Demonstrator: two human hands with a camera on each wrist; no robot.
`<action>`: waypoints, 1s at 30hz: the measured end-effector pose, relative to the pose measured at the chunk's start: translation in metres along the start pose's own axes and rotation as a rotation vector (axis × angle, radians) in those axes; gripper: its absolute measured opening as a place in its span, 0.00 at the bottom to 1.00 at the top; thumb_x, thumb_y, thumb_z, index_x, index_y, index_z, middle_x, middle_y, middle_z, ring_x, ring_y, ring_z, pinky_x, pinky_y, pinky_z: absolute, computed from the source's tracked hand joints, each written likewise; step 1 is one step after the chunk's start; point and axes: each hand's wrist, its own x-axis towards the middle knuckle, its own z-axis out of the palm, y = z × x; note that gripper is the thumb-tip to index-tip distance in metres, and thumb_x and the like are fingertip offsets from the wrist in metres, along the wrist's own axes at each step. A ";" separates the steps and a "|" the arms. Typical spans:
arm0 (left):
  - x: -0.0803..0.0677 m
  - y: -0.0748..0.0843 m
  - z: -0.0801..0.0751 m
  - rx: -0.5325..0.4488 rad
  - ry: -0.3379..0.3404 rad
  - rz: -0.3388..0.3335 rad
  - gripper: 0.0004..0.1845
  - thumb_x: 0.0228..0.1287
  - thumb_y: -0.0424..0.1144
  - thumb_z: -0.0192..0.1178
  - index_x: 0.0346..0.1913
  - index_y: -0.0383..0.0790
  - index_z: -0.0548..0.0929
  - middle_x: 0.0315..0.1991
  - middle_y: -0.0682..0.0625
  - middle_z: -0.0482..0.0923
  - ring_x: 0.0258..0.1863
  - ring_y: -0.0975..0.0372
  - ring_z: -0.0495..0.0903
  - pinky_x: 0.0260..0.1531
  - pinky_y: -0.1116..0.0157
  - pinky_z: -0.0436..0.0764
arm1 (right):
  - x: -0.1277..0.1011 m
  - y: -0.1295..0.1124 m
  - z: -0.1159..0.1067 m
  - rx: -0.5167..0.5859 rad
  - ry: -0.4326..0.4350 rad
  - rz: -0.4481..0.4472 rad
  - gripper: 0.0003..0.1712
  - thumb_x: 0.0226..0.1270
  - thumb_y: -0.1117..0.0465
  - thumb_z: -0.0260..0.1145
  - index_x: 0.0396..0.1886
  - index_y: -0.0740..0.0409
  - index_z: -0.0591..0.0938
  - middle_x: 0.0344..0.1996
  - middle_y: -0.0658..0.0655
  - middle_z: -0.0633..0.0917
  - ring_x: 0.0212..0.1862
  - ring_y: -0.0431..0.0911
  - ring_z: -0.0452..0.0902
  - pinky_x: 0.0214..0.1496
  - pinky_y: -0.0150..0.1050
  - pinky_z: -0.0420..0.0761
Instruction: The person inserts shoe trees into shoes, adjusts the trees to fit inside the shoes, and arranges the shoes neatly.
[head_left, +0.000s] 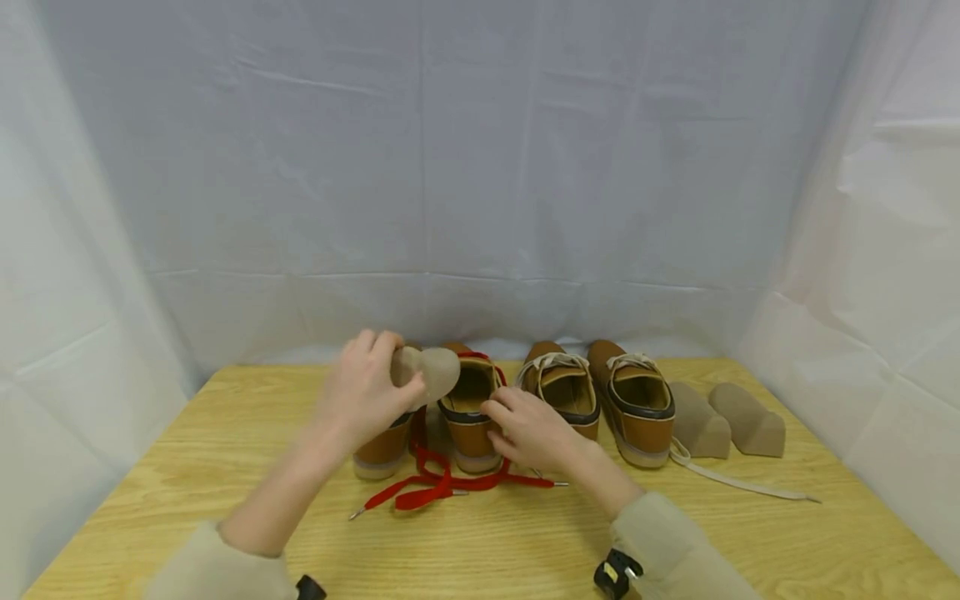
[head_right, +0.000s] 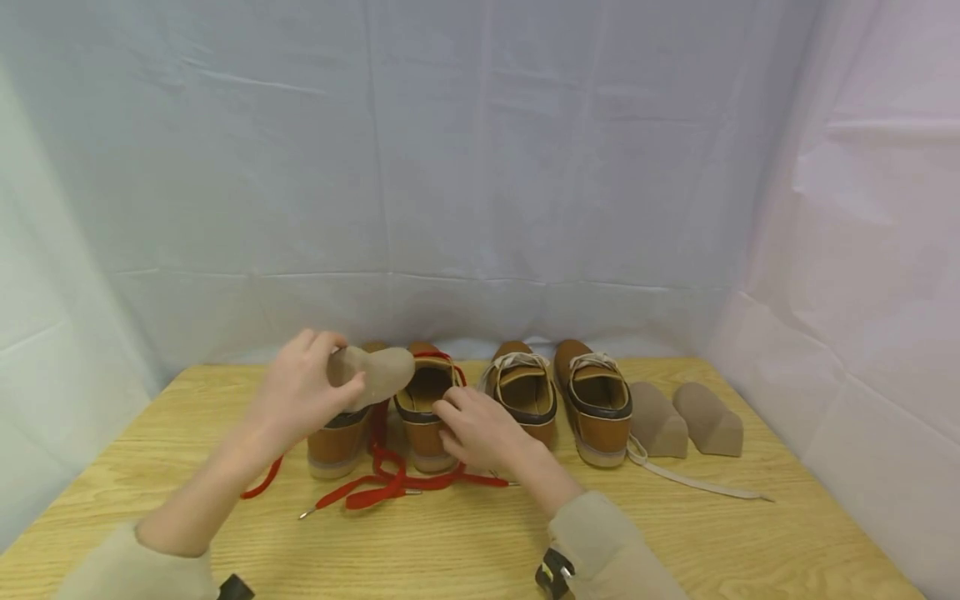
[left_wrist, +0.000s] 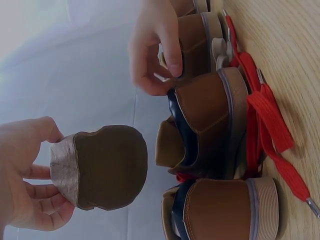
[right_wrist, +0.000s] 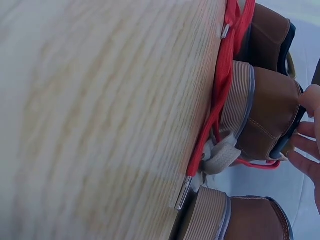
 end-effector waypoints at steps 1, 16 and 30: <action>0.000 0.001 0.001 0.001 -0.001 0.002 0.21 0.49 0.41 0.62 0.42 0.28 0.77 0.37 0.40 0.74 0.37 0.48 0.72 0.33 0.56 0.75 | 0.000 0.000 0.001 -0.002 0.001 -0.001 0.15 0.57 0.60 0.66 0.44 0.59 0.77 0.37 0.54 0.75 0.36 0.46 0.72 0.39 0.39 0.74; 0.000 0.015 0.012 0.038 -0.059 -0.005 0.19 0.50 0.42 0.62 0.40 0.31 0.77 0.36 0.41 0.73 0.34 0.49 0.72 0.31 0.58 0.74 | -0.001 -0.001 0.000 -0.001 0.017 0.008 0.15 0.56 0.60 0.67 0.43 0.58 0.77 0.37 0.54 0.76 0.37 0.46 0.73 0.39 0.38 0.75; 0.008 0.030 0.018 0.028 -0.186 -0.077 0.17 0.53 0.44 0.59 0.39 0.33 0.75 0.36 0.42 0.71 0.35 0.50 0.71 0.34 0.57 0.72 | -0.002 -0.003 -0.001 0.022 -0.020 0.059 0.14 0.58 0.59 0.66 0.44 0.57 0.78 0.40 0.53 0.77 0.39 0.45 0.73 0.40 0.38 0.75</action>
